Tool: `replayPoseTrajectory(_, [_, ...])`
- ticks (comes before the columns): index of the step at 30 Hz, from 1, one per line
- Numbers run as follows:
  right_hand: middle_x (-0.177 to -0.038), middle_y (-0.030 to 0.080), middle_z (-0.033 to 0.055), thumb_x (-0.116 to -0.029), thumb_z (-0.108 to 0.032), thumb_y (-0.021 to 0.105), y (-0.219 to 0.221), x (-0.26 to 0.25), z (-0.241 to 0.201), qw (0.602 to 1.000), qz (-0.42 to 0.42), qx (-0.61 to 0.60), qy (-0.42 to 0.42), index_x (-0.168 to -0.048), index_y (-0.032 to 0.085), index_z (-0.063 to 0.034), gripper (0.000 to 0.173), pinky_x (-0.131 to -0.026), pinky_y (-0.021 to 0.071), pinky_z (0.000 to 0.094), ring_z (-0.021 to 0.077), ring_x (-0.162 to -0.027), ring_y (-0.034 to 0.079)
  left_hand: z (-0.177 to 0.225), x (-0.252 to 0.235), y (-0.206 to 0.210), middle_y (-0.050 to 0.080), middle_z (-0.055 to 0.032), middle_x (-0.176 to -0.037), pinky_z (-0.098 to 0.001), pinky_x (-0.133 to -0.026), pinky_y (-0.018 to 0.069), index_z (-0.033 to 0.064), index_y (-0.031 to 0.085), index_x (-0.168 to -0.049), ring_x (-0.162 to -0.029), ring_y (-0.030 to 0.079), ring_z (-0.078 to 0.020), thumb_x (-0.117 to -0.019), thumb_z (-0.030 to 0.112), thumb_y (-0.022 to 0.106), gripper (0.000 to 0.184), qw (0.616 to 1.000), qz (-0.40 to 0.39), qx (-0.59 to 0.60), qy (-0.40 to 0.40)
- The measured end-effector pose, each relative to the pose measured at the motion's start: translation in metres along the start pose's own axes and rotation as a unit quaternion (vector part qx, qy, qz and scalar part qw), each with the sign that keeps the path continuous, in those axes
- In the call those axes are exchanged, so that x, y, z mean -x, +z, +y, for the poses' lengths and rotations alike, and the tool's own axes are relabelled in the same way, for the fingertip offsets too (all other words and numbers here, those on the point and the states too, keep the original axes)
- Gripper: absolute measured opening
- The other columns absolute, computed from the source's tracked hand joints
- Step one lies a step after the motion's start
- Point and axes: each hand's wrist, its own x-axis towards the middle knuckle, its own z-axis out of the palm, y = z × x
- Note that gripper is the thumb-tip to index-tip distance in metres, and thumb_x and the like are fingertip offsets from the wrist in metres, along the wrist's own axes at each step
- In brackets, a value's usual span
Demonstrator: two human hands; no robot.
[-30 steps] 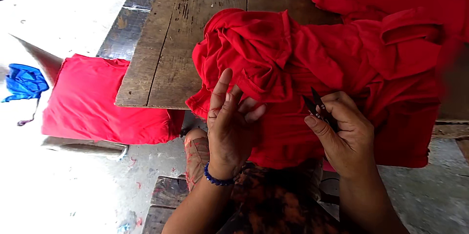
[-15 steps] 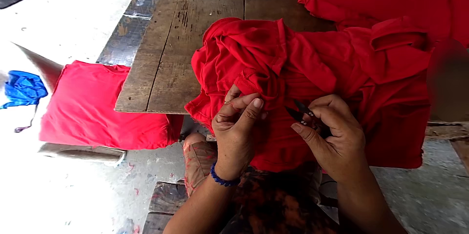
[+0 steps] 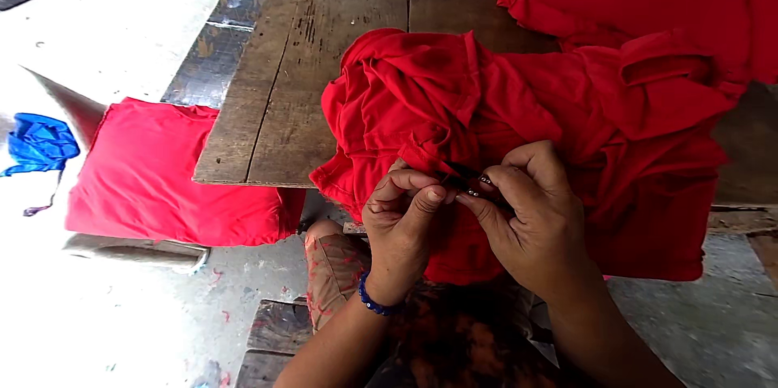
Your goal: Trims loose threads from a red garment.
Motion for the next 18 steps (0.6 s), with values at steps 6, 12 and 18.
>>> replayPoseTrajectory(6, [-0.087,0.05,0.0053,-0.1009,-0.024,0.065,0.0008,-0.0002,-0.0007,1.0,0.001,-0.007,-0.008,-0.093,0.068,-0.0025,0.023,-0.052,0.035,0.0202,0.009,-0.066,0.048,-0.0005,0.0022,0.0009,0.07,0.001,-0.098,-0.0294,-0.08,0.063,0.0132,0.07,-0.104,-0.085,0.071,-0.0086,-0.0974,0.012,0.069,0.006,1.0,0.004,0.01,-0.003])
replayPoseTrajectory(12, [-0.083,0.049,0.0042,-0.1006,-0.022,0.066,0.0038,-0.0026,0.0007,1.0,0.007,-0.028,-0.01,-0.094,0.069,-0.0003,0.023,-0.054,0.0358,0.0188,0.0078,-0.066,0.047,-0.0009,0.0021,0.0,0.071,-0.0005,-0.098,-0.0325,-0.078,0.0648,0.0163,0.059,-0.108,-0.083,0.075,-0.0134,-0.1067,0.02,0.054,0.007,1.0,0.008,-0.006,0.007])
replayPoseTrajectory(18, [-0.08,0.048,0.0042,-0.1014,-0.02,0.064,0.0038,-0.003,0.0019,1.0,0.01,0.001,-0.024,-0.092,0.069,-0.0011,0.023,-0.051,0.0329,0.0208,0.0094,-0.063,0.045,-0.0028,0.0029,-0.0015,0.068,0.0004,-0.104,-0.0347,-0.081,0.0651,0.0173,0.06,-0.11,-0.089,0.074,-0.0138,-0.1065,0.018,0.054,0.007,0.998,-0.017,-0.029,0.044])
